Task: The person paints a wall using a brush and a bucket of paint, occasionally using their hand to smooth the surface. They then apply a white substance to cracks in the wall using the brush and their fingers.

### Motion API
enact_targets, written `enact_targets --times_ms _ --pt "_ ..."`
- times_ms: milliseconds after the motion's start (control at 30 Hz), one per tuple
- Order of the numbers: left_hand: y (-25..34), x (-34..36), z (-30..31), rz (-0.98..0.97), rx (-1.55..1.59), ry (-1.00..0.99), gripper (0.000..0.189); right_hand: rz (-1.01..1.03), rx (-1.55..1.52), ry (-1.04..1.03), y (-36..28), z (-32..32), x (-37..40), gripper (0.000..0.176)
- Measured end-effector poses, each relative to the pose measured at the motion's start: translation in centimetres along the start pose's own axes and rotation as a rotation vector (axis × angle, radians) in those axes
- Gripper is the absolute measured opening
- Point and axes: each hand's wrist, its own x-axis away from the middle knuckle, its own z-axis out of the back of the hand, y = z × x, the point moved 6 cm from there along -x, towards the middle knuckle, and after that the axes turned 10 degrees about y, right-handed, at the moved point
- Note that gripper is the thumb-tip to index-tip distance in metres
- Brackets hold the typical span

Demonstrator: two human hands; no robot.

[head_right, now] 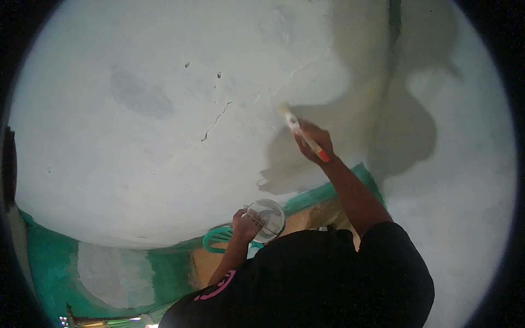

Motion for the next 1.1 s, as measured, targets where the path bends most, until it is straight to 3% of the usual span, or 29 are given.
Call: enact_targets --times_ms 33,100,133,233,300,367,433,467,533,567,600,667,800,867,933,1000,1100 --pt "0.0 -0.4 0.3 -0.002 0.01 -0.007 0.02 0.0 -0.001 -0.001 0.4 0.2 2.0 0.011" --pt "-0.2 -0.9 0.7 -0.003 0.008 0.0 0.02 -0.248 0.015 -0.195 2.6 -0.2 5.3 0.014" --pt "-0.1 -1.1 0.7 -0.007 0.005 0.003 0.019 -0.247 0.017 -0.192 3.2 0.1 5.8 0.014" --pt "-0.2 -1.6 0.9 0.031 0.042 -0.031 0.019 -0.261 0.014 -0.247 4.0 0.3 4.9 0.017" --pt "-0.2 -0.5 -0.2 0.011 -0.004 0.006 0.017 -0.382 0.202 -0.394 3.9 0.7 1.1 0.018" --pt "-0.3 -0.2 -0.7 -0.011 -0.049 0.038 0.017 -0.256 0.047 -0.162 0.7 1.8 -5.1 0.016" --pt "-0.2 -0.3 -1.0 -0.011 -0.073 -0.075 0.017 -0.048 0.038 -0.057 -0.1 2.4 -8.8 0.016" --pt "-0.1 -0.1 -1.0 -0.011 -0.075 -0.07 0.017 -0.054 0.037 -0.056 -1.0 2.2 -9.6 0.016" --pt "-0.1 0.3 -1.4 -0.009 -0.095 -0.002 0.018 -0.041 -0.005 0.294 -2.9 3.4 -11.6 0.01" --pt "-0.1 0.4 -1.6 -0.008 -0.093 0.001 0.018 -0.177 -0.049 0.33 -2.7 3.2 -11.5 0.011" --pt "-0.1 0.6 -1.8 -0.013 -0.088 -0.005 0.018 -0.178 -0.051 0.328 -2.1 3.0 -10.3 0.011" --pt "0.1 0.6 -1.9 -0.021 -0.079 -0.01 0.018 0.038 -0.103 0.249 -0.3 1.3 -6.1 0.017" --pt "0.0 -0.1 -0.9 -0.024 -0.052 0.02 0.018 -0.322 -0.091 -0.012 3.1 -0.3 3.8 0.019" --pt "-0.1 -0.9 -0.3 -0.026 -0.068 -0.002 0.017 -0.408 -0.21 -0.005 5.9 -0.5 9.3 0.019" --pt "-0.3 -1.3 -0.2 0.028 -0.017 -0.066 0.016 -0.492 -0.329 0.009 6.7 0.1 10.0 0.02" --pt "-0.3 -0.9 -0.5 0.004 -0.05 -0.035 0.016 -0.409 0.24 -0.442 6.0 0.2 8.5 0.024" --pt "-0.3 0.6 -1.9 -0.013 -0.081 0.05 0.015 -0.389 0.153 -0.401 5.6 0.1 4.1 0.028"
